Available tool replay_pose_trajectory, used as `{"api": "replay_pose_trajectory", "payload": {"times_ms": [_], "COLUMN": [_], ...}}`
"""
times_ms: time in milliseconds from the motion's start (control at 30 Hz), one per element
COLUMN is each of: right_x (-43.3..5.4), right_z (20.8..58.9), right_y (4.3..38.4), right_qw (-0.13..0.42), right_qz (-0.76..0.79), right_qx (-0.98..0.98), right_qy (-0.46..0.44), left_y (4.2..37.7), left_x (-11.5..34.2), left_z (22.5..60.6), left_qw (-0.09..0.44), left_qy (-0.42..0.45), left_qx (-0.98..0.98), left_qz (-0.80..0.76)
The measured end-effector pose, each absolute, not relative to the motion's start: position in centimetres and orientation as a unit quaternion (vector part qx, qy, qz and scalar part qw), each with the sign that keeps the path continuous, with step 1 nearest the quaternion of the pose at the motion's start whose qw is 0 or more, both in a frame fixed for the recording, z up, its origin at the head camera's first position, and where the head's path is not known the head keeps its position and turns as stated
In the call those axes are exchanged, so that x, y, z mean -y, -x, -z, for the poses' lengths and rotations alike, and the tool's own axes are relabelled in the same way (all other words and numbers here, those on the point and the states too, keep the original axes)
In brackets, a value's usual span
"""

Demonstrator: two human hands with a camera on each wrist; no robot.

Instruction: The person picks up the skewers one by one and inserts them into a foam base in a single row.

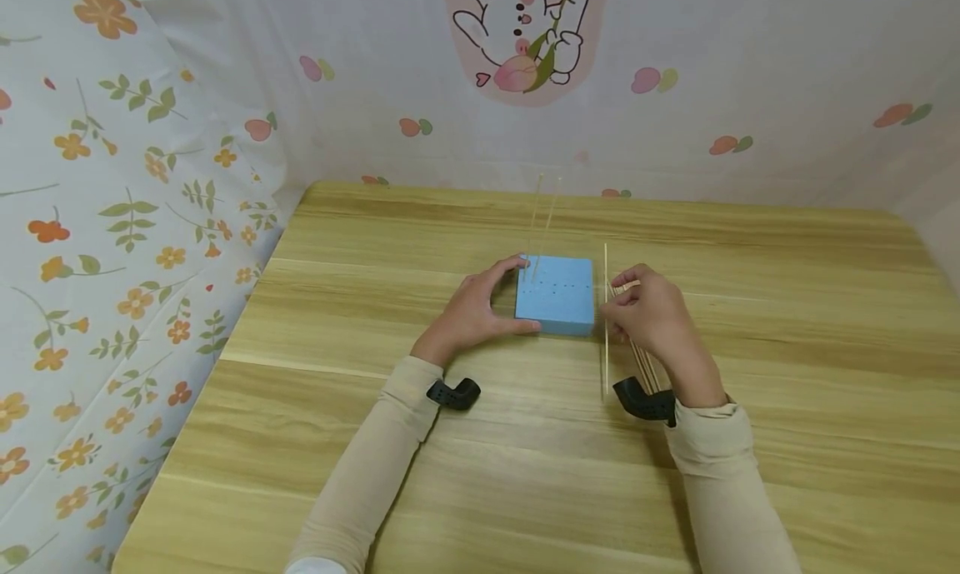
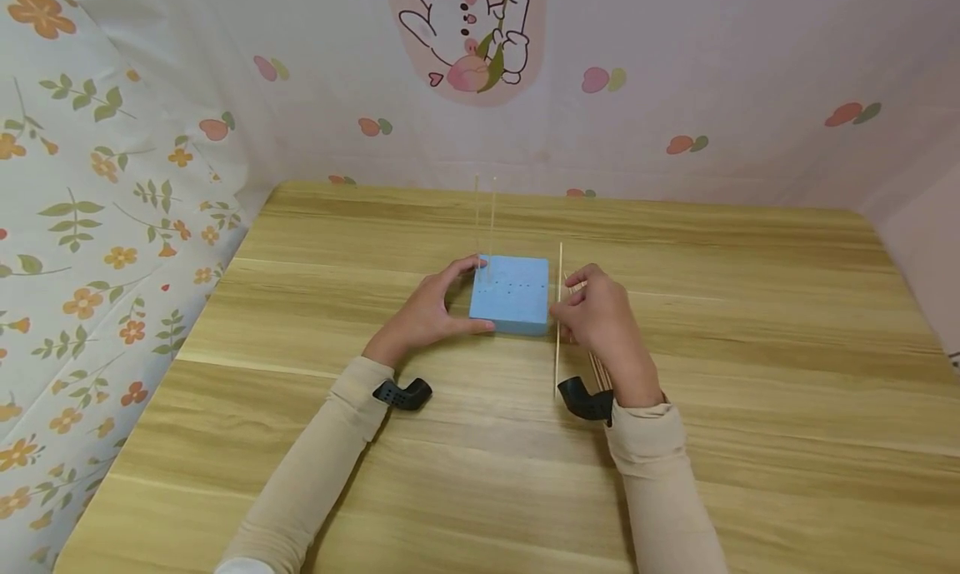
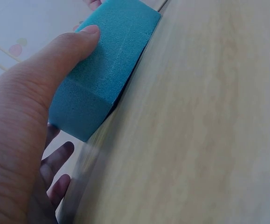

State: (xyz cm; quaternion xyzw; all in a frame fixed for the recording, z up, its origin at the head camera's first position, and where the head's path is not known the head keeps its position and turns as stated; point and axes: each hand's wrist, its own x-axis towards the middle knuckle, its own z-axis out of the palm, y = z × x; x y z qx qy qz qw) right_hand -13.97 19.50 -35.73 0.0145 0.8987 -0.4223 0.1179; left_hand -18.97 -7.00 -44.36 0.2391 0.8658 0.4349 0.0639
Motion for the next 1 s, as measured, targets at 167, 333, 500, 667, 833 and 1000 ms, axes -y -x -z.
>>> {"api": "replay_pose_trajectory", "payload": {"times_ms": [167,333,500,667,833,1000], "right_x": [-20.6,-20.6,-19.1,-17.0,-15.3,-14.3], "right_z": [33.9,32.5,31.9,32.4,33.1,33.5], "right_y": [13.8,13.5,13.5,14.3,15.4,16.1], "right_qw": [0.052,-0.042,-0.145,-0.207,-0.237,-0.238], "right_qz": [0.403,0.419,0.445,0.451,0.424,0.421], "right_qx": [-0.914,-0.907,-0.883,-0.864,-0.862,-0.857], "right_qy": [-0.018,0.0,0.036,0.086,0.145,0.178], "left_y": [19.2,19.1,18.8,18.6,18.7,19.0], "left_x": [7.0,7.2,7.2,7.1,7.0,7.1], "left_z": [44.1,43.9,44.2,44.6,44.7,44.5], "left_qw": [0.062,0.064,0.076,0.077,0.063,0.048], "left_qy": [-0.238,-0.237,-0.234,-0.236,-0.246,-0.247], "left_qx": [-0.866,-0.864,-0.863,-0.861,-0.859,-0.863], "left_qz": [-0.436,-0.439,-0.441,-0.444,-0.444,-0.437]}}
